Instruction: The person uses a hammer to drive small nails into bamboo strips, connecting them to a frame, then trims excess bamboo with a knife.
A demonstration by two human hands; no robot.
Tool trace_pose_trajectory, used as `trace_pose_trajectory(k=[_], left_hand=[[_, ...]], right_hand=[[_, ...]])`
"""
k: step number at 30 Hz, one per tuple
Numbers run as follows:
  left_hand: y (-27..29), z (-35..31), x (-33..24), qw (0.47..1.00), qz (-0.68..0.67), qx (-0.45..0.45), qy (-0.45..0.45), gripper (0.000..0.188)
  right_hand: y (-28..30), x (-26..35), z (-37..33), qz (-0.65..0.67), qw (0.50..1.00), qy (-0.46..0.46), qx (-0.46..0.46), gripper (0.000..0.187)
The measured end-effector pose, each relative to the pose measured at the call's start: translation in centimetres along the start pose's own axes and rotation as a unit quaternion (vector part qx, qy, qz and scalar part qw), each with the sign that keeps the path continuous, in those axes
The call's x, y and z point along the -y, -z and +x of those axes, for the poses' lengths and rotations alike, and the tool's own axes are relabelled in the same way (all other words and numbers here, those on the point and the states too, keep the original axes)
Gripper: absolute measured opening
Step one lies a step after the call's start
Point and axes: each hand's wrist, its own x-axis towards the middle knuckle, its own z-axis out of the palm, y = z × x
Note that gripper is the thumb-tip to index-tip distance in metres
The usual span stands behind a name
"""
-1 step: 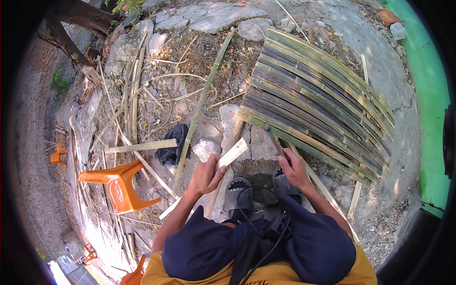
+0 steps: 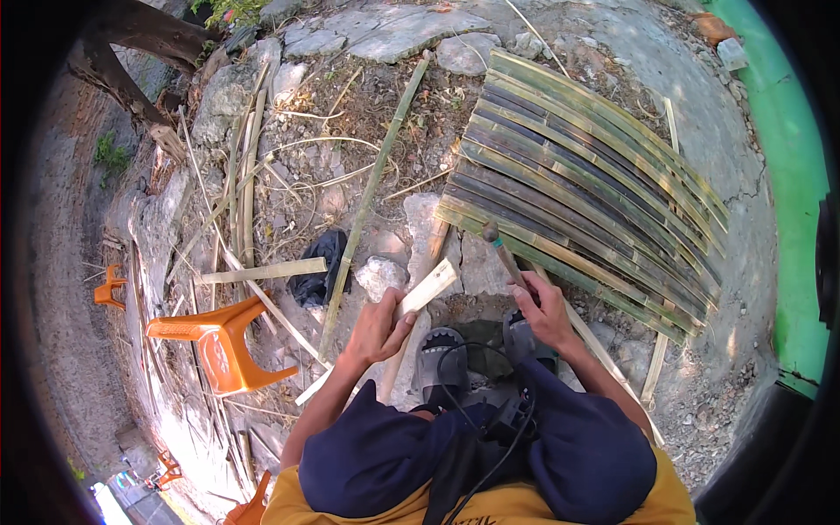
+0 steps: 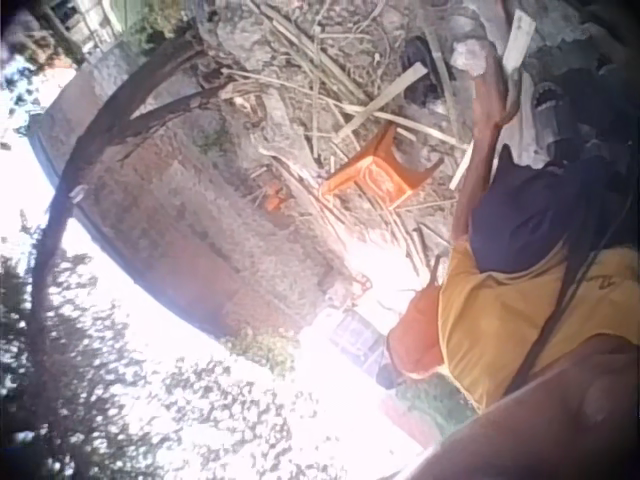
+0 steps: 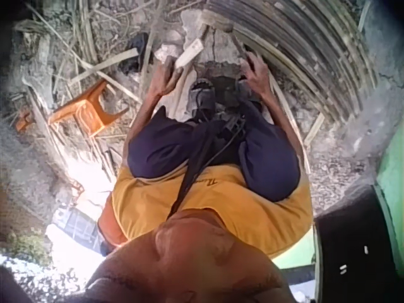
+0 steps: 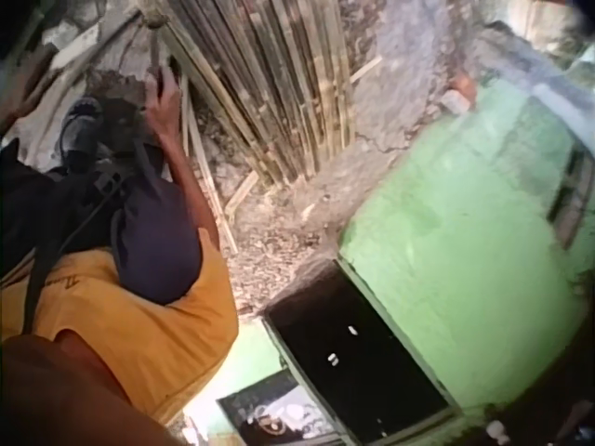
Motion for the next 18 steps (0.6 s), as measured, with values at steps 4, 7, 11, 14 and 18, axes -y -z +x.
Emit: trace_pose_trajectory(k=[4,7,11,14,18], left_hand=[[1.3,-0.7,-2.1,0.999,-0.02,-0.006,-0.042,0.024],[2.4,-1.1,-3.7,0.999,-0.026,-0.016,-0.035,0.029],[2.8,-1.3,-4.2,0.997,0.038,-0.034,-0.057,0.035],[2.2,-1.9,-3.6,0.993,0.052,-0.068,-0.081,0.036],[2.2,-2.3,-4.0,0.985,0.07,-0.106,-0.113,0.037]], right_hand=[[2.9,7.9,-0.9,-0.01,0.998,0.055,0.016,0.036],[4.7,13.7,-2.1,-0.018,0.993,0.114,0.031,0.039],[6.8,19.3,-3.4,-0.012,0.99,0.067,0.123,0.048],[7.0,20.6,-4.1,0.001,0.985,0.08,0.15,0.052],[6.7,20.8,-4.6,0.0,0.976,0.173,0.134,0.053]])
